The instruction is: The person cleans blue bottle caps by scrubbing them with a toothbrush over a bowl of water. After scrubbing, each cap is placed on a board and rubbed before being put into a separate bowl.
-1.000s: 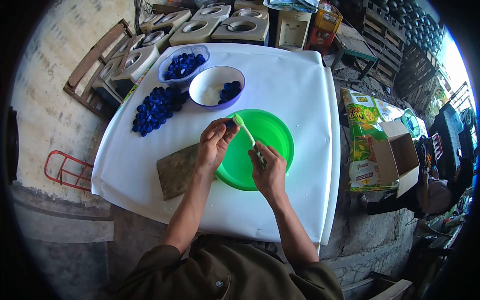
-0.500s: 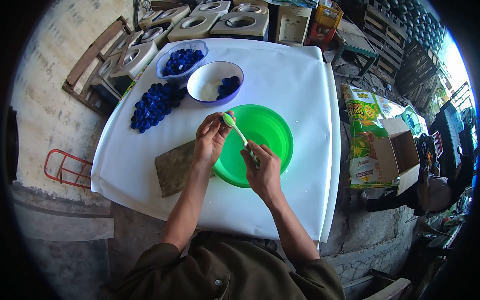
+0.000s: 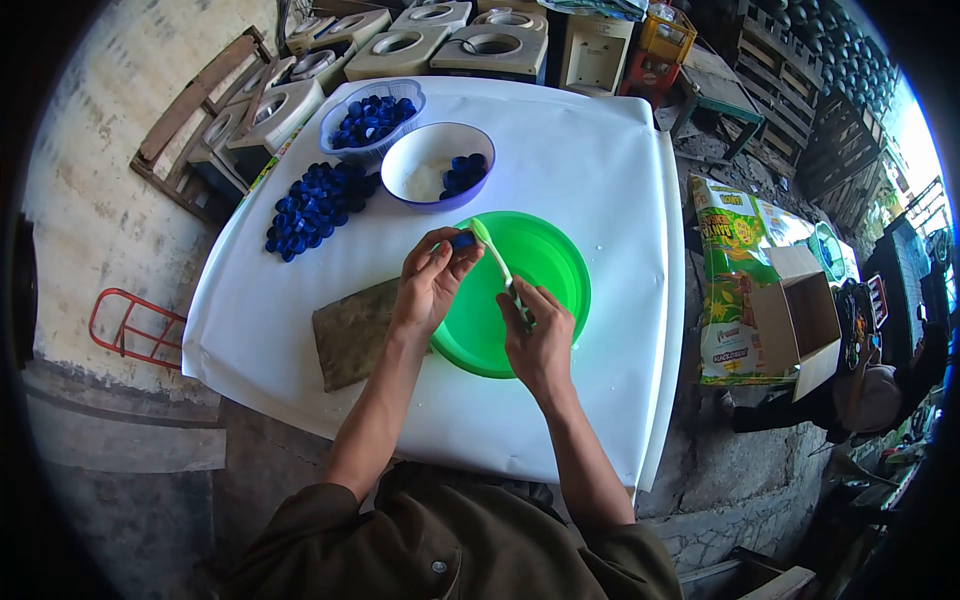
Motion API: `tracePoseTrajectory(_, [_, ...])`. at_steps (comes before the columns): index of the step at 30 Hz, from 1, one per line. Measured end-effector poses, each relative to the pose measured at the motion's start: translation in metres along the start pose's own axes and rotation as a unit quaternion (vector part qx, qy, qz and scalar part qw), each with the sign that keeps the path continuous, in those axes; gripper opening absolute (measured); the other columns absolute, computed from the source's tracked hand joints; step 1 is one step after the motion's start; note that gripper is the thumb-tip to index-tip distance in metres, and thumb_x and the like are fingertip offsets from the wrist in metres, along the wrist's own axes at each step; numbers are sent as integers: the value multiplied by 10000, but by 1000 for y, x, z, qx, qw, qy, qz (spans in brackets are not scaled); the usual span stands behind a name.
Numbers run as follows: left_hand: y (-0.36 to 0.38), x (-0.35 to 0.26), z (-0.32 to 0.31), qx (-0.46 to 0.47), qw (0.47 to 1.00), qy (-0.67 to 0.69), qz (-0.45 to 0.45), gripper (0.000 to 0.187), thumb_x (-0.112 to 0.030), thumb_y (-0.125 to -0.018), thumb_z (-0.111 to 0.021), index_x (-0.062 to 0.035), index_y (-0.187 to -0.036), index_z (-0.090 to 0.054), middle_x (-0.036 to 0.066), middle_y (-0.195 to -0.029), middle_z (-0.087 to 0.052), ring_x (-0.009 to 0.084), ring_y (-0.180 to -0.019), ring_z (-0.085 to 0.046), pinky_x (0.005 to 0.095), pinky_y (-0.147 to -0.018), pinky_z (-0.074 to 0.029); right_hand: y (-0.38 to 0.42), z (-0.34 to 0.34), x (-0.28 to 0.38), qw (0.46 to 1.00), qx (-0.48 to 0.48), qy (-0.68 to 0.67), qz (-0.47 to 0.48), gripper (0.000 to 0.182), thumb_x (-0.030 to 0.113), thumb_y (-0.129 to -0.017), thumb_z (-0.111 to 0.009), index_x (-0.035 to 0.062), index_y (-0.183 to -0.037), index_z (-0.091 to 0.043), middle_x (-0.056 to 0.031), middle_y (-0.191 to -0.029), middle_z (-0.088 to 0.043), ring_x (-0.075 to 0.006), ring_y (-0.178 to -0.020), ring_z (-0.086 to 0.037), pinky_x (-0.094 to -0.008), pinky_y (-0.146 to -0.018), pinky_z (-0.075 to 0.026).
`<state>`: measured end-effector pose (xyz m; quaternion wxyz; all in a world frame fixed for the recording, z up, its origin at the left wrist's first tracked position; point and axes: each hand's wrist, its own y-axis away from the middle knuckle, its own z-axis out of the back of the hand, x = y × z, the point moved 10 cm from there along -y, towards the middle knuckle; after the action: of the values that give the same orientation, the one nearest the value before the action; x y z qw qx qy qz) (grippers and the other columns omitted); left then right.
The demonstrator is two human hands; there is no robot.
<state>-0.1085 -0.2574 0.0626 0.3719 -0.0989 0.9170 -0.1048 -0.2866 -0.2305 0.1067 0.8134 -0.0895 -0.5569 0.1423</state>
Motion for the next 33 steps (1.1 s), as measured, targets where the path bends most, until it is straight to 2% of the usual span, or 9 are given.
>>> tracePoseTrajectory(2, [-1, -3, -4, -1, 1000, -9, -21, 215, -67, -1025, -509, 30, -1203, -579, 205, -1242, -638, 255, -1152, -639, 368, -1065, -501, 2, -4, 9, 1000, 12, 15, 19, 266, 53, -880, -724, -46, -1126, -698, -140, -820, -672, -200, -621, -607, -338, -571, -476])
tracePoseTrajectory(12, [0, 1, 2, 5, 1000, 0, 7, 276, -77, -1025, -511, 57, -1255, -582, 198, -1286, -622, 249, -1177, -624, 365, -1067, -496, 6, -4, 0, 1000, -6, 16, -6, 252, 40, -878, -721, -32, -1118, -703, -142, -827, -679, -210, -615, -630, -339, -559, -483])
tracePoseTrajectory(15, [0, 1, -3, -6, 1000, -27, 9, 288, -80, -1016, -536, 49, -1270, -582, 187, -1292, -621, 234, -1173, -621, 359, -1064, -493, 8, -10, 5, 999, -17, 15, 26, 247, 35, -876, -721, -32, -1113, -702, -153, -821, -672, -230, -599, -630, -346, -549, -482])
tracePoseTrajectory(18, [-1, 2, 1, -2, 998, -70, -6, 324, -137, -1001, -589, -3, -1296, -589, 186, -1323, -607, 206, -1166, -609, 341, -1049, -473, 14, -14, 6, 999, -6, 5, 34, 254, 32, -873, -720, -40, -1116, -697, -159, -822, -669, -241, -609, -626, -352, -557, -484])
tracePoseTrajectory(21, [1, 3, 3, -1, 1000, -22, 3, 303, -58, -993, -575, 27, -1284, -589, 186, -1322, -606, 219, -1195, -598, 353, -1066, -457, 15, -12, 0, 1000, -9, -7, 29, 262, 35, -878, -714, -45, -1126, -691, -163, -835, -674, -241, -639, -634, -354, -576, -494])
tracePoseTrajectory(24, [0, 3, -3, 1, 1000, -10, 5, 306, -41, -982, -585, 16, -1282, -593, 178, -1338, -597, 221, -1222, -576, 347, -1072, -436, 11, -9, 6, 1000, -2, 12, 16, 265, 42, -881, -714, -47, -1129, -688, -166, -847, -677, -243, -656, -640, -352, -591, -505])
tracePoseTrajectory(27, [-3, 1, 2, 11, 1000, -3, -19, 309, -44, -976, -598, 13, -1280, -592, 186, -1350, -585, 222, -1219, -570, 348, -1087, -426, 15, -15, 15, 999, 17, 0, 43, 266, 45, -884, -711, -47, -1132, -688, -167, -855, -680, -243, -649, -643, -352, -589, -508])
tracePoseTrajectory(31, [0, 2, 12, -31, 999, 28, -19, 257, -38, -956, -637, 27, -1201, -594, 159, -1211, -629, 209, -1172, -602, 330, -1047, -479, 15, -5, 5, 1000, -7, 7, 13, 265, 38, -880, -715, -43, -1130, -686, -175, -838, -663, -261, -628, -631, -356, -578, -499])
tracePoseTrajectory(33, [-1, 4, 8, -31, 999, 30, -16, 268, -83, -949, -666, 4, -1189, -583, 134, -1163, -639, 205, -1132, -611, 321, -1034, -485, 12, -9, 13, 999, -12, 8, 39, 257, 34, -880, -711, -40, -1126, -689, -166, -821, -658, -252, -611, -616, -362, -562, -484])
